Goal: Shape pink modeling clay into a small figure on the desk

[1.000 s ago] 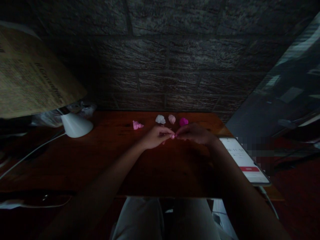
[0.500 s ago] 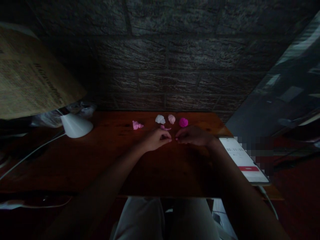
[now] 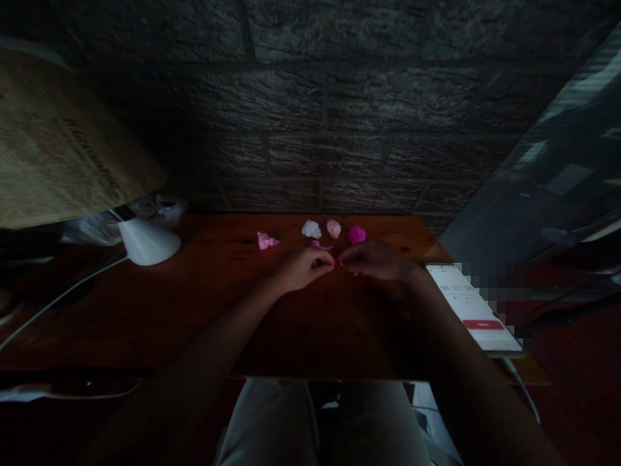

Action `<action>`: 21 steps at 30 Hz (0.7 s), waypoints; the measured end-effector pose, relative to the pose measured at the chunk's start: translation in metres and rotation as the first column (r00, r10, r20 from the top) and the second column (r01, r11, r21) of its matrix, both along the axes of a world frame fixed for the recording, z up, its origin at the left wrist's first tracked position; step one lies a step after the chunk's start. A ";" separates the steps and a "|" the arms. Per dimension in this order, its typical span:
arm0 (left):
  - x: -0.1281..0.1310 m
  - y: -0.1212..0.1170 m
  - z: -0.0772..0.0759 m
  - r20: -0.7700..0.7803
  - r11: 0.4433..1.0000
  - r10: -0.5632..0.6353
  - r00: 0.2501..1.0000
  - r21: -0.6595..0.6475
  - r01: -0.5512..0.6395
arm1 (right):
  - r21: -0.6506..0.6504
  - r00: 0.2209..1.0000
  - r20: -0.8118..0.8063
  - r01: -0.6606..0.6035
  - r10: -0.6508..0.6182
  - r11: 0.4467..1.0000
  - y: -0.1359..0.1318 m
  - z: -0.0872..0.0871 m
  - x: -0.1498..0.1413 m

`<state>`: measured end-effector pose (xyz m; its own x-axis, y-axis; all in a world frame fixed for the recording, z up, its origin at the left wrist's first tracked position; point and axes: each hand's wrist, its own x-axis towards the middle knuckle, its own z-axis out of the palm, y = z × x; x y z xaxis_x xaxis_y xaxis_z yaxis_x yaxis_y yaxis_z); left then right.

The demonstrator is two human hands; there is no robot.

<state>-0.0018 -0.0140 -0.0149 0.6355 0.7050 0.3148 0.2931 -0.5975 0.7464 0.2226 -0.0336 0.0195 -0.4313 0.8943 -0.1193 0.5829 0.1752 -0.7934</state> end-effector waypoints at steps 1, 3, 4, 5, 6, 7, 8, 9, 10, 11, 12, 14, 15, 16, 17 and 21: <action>0.000 0.000 0.000 -0.006 1.000 0.002 1.000 0.005 -0.002 | 0.001 1.000 0.007 -0.004 0.004 1.000 0.000 0.000 0.000; -0.001 0.000 0.001 -0.042 1.000 0.013 0.999 0.017 -0.012 | 0.005 1.000 0.023 -0.019 0.018 1.000 0.000 0.001 0.000; -0.001 0.000 0.001 -0.072 1.000 0.020 0.997 0.026 -0.018 | 0.005 0.999 0.031 -0.028 0.028 1.000 0.000 0.002 0.000; -0.001 0.000 0.002 -0.106 0.999 0.027 0.994 0.035 -0.023 | 0.005 0.998 0.041 -0.039 0.039 0.999 0.000 0.002 0.000; -0.001 -0.001 0.003 -0.139 0.999 0.035 0.990 0.045 -0.029 | 0.001 0.997 0.054 -0.046 0.046 0.999 0.000 0.002 0.000; -0.001 -0.001 0.003 -0.167 0.998 0.043 0.985 0.055 -0.034 | -0.004 0.997 0.065 -0.046 0.046 0.999 0.000 0.003 0.000; -0.001 -0.002 0.004 -0.186 0.997 0.049 0.981 0.063 -0.038 | -0.012 0.996 0.076 -0.044 0.045 0.999 0.000 0.003 0.000; -0.001 -0.002 0.004 -0.197 0.997 0.056 0.979 0.070 -0.043 | -0.020 0.996 0.083 -0.041 0.042 0.999 0.000 0.003 0.000; -0.001 -0.003 0.004 -0.202 0.996 0.062 0.977 0.075 -0.047 | -0.025 0.995 0.086 -0.040 0.042 0.999 0.001 0.002 0.001; -0.002 -0.003 0.004 -0.205 0.996 0.065 0.977 0.079 -0.050 | -0.027 0.995 0.087 -0.044 0.046 0.999 0.001 0.001 0.001; -0.002 -0.003 0.004 -0.208 0.995 0.066 0.976 0.082 -0.049 | -0.021 0.995 0.086 -0.050 0.052 0.998 0.001 0.001 0.002; -0.002 -0.002 0.004 -0.212 0.995 0.063 0.975 0.084 -0.046 | -0.001 0.995 0.081 -0.064 0.064 0.998 0.002 0.000 0.003; -0.003 -0.002 0.004 -0.210 0.996 0.060 0.976 0.084 -0.043 | 0.007 0.995 0.076 -0.066 0.066 0.998 0.002 -0.001 0.003; -0.003 -0.002 0.004 -0.206 0.996 0.058 0.977 0.084 -0.041 | 0.011 0.995 0.071 -0.065 0.064 0.998 0.002 -0.001 0.003; -0.003 -0.002 0.004 -0.201 0.996 0.057 0.978 0.083 -0.040 | 0.008 0.996 0.067 -0.065 0.064 0.998 0.002 -0.001 0.003; -0.002 -0.002 0.004 -0.199 0.996 0.068 0.978 0.074 -0.054 | -0.006 0.996 0.062 -0.058 0.058 0.998 0.002 0.000 0.003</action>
<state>-0.0038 -0.0158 -0.0109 0.6470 0.7260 0.2329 0.4709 -0.6207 0.6269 0.2254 -0.0319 0.0191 -0.4744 0.8672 -0.1512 0.6196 0.2070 -0.7571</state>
